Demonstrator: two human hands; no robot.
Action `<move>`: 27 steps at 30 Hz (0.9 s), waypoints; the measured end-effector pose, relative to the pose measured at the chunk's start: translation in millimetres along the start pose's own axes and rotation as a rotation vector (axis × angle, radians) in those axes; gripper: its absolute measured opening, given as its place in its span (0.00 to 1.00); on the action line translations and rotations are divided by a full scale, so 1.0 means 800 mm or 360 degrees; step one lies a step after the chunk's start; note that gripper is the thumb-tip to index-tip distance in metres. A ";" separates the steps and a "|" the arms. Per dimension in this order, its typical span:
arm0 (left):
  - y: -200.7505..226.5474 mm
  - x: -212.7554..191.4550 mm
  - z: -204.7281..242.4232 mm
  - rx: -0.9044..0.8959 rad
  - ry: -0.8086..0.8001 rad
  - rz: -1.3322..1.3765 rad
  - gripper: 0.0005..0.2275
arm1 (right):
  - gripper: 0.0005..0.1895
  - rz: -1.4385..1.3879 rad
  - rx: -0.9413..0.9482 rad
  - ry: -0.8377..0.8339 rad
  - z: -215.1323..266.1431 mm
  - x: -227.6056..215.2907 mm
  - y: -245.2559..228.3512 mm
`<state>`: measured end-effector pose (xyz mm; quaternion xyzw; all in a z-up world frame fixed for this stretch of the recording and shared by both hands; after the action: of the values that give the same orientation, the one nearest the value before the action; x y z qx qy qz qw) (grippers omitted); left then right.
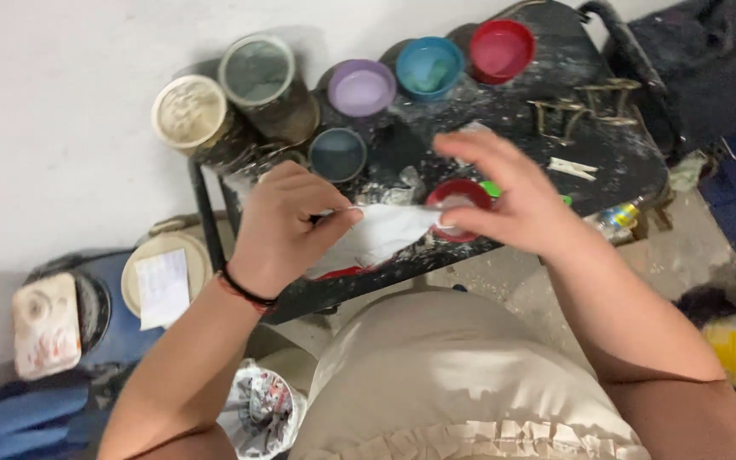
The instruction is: The person pours white powder from a bag into a red bowl and mixes it with a green spatula. They then add a green substance to the mixture and continue stirring. The person also handles a purple bowl and a pinkish object during the process.
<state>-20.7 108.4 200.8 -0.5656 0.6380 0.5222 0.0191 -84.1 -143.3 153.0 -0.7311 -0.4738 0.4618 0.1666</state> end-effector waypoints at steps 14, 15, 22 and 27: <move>-0.126 0.055 0.167 -0.0616 0.0658 0.0249 0.21 | 0.06 0.0502 0.0055 -0.0307 -0.003 0.116 0.017; -0.149 0.069 0.194 -0.0907 0.0807 0.0397 0.27 | 0.06 0.0493 0.0126 -0.0279 -0.001 0.114 0.019; -0.143 0.111 0.184 -0.0713 0.1013 0.0655 0.16 | 0.06 0.1041 -0.0058 -0.0316 -0.008 0.130 -0.006; -0.126 0.102 0.165 -0.0533 0.0947 0.0584 0.07 | 0.12 0.1236 -0.0328 -0.0162 -0.011 0.160 -0.025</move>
<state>-50.2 160.2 25.9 -0.5640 0.6122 0.4271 -0.3532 -71.7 -23.0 104.8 -0.8448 -0.2138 0.4761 -0.1182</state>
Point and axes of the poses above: each hand's wrist, its own z-axis away from the middle knuckle, its own x-axis out of the palm, y = z × x, the point moved 5 cm from there along -z, towards the middle knuckle, and after that the axes turned 2 degrees about z, right-handed, at the moved point
